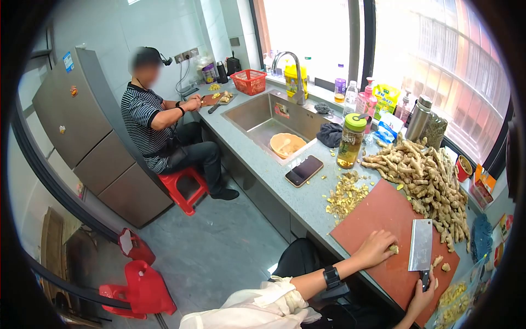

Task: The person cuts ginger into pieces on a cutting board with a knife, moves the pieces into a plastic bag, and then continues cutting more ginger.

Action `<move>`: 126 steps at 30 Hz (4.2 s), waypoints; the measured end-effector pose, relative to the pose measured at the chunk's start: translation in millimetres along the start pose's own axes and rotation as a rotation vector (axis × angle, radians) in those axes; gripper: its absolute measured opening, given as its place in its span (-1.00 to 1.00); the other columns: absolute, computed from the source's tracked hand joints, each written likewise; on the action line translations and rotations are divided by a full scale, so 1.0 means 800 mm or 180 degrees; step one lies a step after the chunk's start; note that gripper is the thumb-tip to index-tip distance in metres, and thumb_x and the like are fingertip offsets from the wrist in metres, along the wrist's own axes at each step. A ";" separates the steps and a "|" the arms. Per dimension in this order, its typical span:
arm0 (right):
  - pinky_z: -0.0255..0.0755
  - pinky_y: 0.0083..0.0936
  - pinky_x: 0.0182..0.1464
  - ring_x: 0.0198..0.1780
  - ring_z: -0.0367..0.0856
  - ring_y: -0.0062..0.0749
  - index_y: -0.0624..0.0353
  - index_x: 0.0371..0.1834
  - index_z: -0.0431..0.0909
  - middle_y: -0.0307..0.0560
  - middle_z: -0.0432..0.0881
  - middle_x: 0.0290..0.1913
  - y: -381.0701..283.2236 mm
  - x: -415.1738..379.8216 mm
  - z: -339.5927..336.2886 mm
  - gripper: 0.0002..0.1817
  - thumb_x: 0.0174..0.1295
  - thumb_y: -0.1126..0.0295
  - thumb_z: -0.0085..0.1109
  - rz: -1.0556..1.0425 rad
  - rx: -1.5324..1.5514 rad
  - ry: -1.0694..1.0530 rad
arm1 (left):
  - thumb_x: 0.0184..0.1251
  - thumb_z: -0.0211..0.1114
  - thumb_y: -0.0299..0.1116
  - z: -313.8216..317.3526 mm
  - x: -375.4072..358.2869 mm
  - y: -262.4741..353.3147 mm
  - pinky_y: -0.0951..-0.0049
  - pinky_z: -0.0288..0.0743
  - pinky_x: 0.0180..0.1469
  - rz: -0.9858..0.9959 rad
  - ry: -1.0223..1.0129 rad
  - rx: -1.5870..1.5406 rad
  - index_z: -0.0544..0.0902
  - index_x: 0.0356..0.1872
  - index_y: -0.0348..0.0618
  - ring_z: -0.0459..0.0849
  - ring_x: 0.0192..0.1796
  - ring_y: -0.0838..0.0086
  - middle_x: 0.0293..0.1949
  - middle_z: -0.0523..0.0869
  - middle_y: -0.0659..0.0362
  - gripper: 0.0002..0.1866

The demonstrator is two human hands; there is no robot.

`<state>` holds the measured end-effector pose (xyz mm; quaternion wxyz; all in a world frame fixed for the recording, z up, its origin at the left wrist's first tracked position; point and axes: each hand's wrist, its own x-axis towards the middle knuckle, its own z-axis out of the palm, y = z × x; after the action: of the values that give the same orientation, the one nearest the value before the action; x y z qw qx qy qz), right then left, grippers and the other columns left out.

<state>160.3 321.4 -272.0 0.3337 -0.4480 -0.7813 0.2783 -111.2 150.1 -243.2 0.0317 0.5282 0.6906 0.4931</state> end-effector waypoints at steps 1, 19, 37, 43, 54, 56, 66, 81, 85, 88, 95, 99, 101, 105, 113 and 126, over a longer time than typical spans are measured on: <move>0.23 -0.28 0.47 0.47 0.38 -0.05 0.32 0.31 0.52 0.18 0.44 0.41 0.000 -0.001 0.000 -0.50 0.26 0.53 0.26 -0.0050 -0.0124 0.0045 | 0.28 0.40 -0.31 0.001 0.000 -0.001 0.14 0.39 0.13 0.0007 0.0011 0.0009 0.66 -0.08 -0.07 0.57 0.05 0.16 -0.11 0.66 0.14 -0.77; 0.34 -0.33 0.36 0.26 0.56 -0.15 0.35 0.28 0.52 0.11 0.57 0.28 0.000 -0.002 -0.001 -0.52 0.28 0.50 0.27 -0.0059 0.0038 0.0032 | 0.28 0.39 -0.31 0.000 -0.002 0.000 0.14 0.38 0.14 0.0009 -0.0020 0.0018 0.64 -0.06 -0.07 0.57 0.08 0.17 -0.09 0.65 0.15 -0.76; 0.26 -0.29 0.44 0.36 0.50 -0.08 0.36 0.31 0.50 0.14 0.59 0.31 -0.009 -0.004 -0.003 -0.51 0.29 0.51 0.23 -0.0077 0.0059 -0.0082 | 0.24 0.43 -0.34 0.003 -0.002 -0.003 0.15 0.38 0.15 0.0020 0.0006 0.0029 0.64 -0.05 -0.06 0.57 0.07 0.18 -0.08 0.66 0.17 -0.73; 0.24 -0.29 0.46 0.37 0.49 -0.07 0.37 0.31 0.50 0.15 0.58 0.31 -0.017 -0.007 -0.003 -0.51 0.29 0.51 0.22 -0.0004 -0.0005 0.0004 | 0.24 0.42 -0.34 0.003 -0.002 -0.004 0.16 0.37 0.15 0.0002 -0.0039 0.0001 0.64 -0.04 -0.06 0.57 0.08 0.17 -0.08 0.66 0.16 -0.72; 0.29 -0.30 0.42 0.32 0.52 -0.10 0.34 0.30 0.52 0.13 0.59 0.30 -0.019 -0.008 -0.004 -0.52 0.29 0.50 0.25 0.0021 0.0010 0.0004 | 0.26 0.42 -0.33 0.004 -0.003 -0.004 0.15 0.37 0.15 -0.0004 -0.0016 0.0040 0.63 -0.04 -0.06 0.56 0.09 0.18 -0.07 0.65 0.16 -0.72; 0.29 -0.30 0.41 0.32 0.53 -0.10 0.34 0.30 0.52 0.13 0.59 0.29 -0.018 -0.007 -0.003 -0.52 0.29 0.50 0.25 0.0047 -0.0005 0.0016 | 0.26 0.42 -0.32 0.004 -0.002 -0.005 0.15 0.37 0.16 0.0009 -0.0030 0.0040 0.64 -0.04 -0.06 0.56 0.08 0.18 -0.07 0.65 0.16 -0.73; 0.36 -0.30 0.36 0.29 0.56 -0.08 0.32 0.31 0.51 0.17 0.59 0.31 -0.005 -0.005 -0.004 -0.50 0.30 0.46 0.27 0.0004 -0.0016 -0.0017 | 0.27 0.41 -0.32 0.005 -0.003 -0.004 0.15 0.38 0.16 0.0009 -0.0033 0.0042 0.64 -0.05 -0.05 0.57 0.09 0.18 -0.08 0.66 0.17 -0.74; 0.32 -0.30 0.40 0.34 0.52 -0.06 0.34 0.31 0.50 0.19 0.57 0.34 -0.002 -0.006 -0.002 -0.51 0.31 0.48 0.26 -0.0048 -0.0035 0.0011 | 0.27 0.41 -0.32 0.003 -0.003 -0.004 0.15 0.37 0.17 -0.0016 -0.0028 0.0076 0.64 -0.04 -0.05 0.56 0.10 0.18 -0.07 0.65 0.17 -0.73; 0.30 -0.29 0.42 0.34 0.52 -0.04 0.34 0.31 0.51 0.19 0.57 0.33 -0.010 -0.006 -0.005 -0.49 0.28 0.48 0.28 0.0076 -0.0017 -0.0041 | 0.27 0.42 -0.30 0.003 -0.002 -0.007 0.14 0.37 0.17 0.0009 -0.0040 0.0006 0.65 -0.05 -0.03 0.57 0.09 0.18 -0.07 0.66 0.17 -0.74; 0.45 -0.31 0.27 0.15 0.64 -0.18 0.34 0.32 0.53 0.06 0.68 0.14 0.009 -0.006 0.006 -0.43 0.18 0.50 0.34 -0.0347 0.0133 0.0231 | 0.25 0.44 -0.30 0.005 0.000 -0.011 0.13 0.38 0.16 0.0019 0.0052 -0.0039 0.68 -0.10 -0.03 0.60 0.06 0.16 -0.13 0.69 0.17 -0.77; 0.53 -0.31 0.10 -0.02 0.68 -0.23 0.29 0.25 0.59 0.02 0.74 -0.03 -0.067 -0.027 -0.021 -0.43 0.15 0.36 0.43 0.0050 -0.0148 -0.0237 | 0.12 0.54 -0.32 -0.003 0.008 0.002 0.12 0.53 -0.08 0.0182 0.0301 0.0088 0.77 -0.23 -0.08 0.72 -0.16 0.11 -0.27 0.80 0.09 -0.79; 0.44 -0.58 -0.31 -0.39 0.55 -0.57 0.26 0.14 0.61 -0.25 0.64 -0.29 -0.089 -0.035 -0.052 -0.58 0.20 0.45 0.37 0.1112 0.1091 -0.0950 | 0.18 0.51 -0.28 -0.005 0.008 0.006 0.11 0.44 -0.04 0.0011 0.0079 0.0055 0.76 -0.21 -0.06 0.68 -0.13 0.14 -0.25 0.78 0.13 -0.81; 0.28 -0.70 -0.47 -0.51 0.43 -0.72 0.21 0.13 0.58 -0.32 0.58 -0.34 -0.108 -0.045 -0.056 -0.62 0.22 0.50 0.34 0.1177 0.1452 -0.1009 | 0.19 0.49 -0.35 -0.008 0.007 0.008 0.15 0.43 0.00 0.0001 0.0013 0.0037 0.74 -0.18 -0.07 0.67 -0.11 0.18 -0.23 0.77 0.14 -0.80; 0.43 -0.63 -0.38 -0.44 0.53 -0.64 0.26 0.13 0.52 -0.23 0.61 -0.29 -0.131 -0.059 -0.056 -0.59 0.19 0.58 0.33 0.1030 0.1512 -0.0869 | 0.20 0.48 -0.39 -0.010 0.007 0.009 0.22 0.40 0.05 -0.0040 -0.0100 0.0094 0.72 -0.14 -0.07 0.66 -0.08 0.24 -0.22 0.76 0.17 -0.79; 0.54 -0.53 -0.31 -0.32 0.64 -0.53 0.18 0.19 0.43 -0.12 0.65 -0.25 -0.181 -0.044 -0.077 -0.56 0.24 0.54 0.27 0.0852 0.0505 -0.1729 | 0.22 0.48 -0.38 -0.002 0.005 0.002 0.22 0.35 0.04 -0.0058 -0.0025 -0.0105 0.69 -0.18 -0.06 0.64 -0.13 0.27 -0.24 0.73 0.22 -0.81; 0.52 -0.03 -0.02 0.00 0.68 0.23 0.02 0.36 0.36 0.22 0.71 -0.09 -0.211 -0.043 -0.066 -0.42 0.26 0.38 0.31 -0.0585 -0.0500 -0.1488 | 0.23 0.44 -0.41 -0.006 0.007 0.003 0.22 0.40 0.01 -0.0068 -0.0036 0.0035 0.70 -0.23 -0.14 0.68 -0.17 0.25 -0.29 0.72 0.16 -0.87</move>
<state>127.4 223.5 -124.4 0.1322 -0.3233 -0.8938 0.2812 -114.7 150.8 -236.3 0.0380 0.5237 0.6987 0.4859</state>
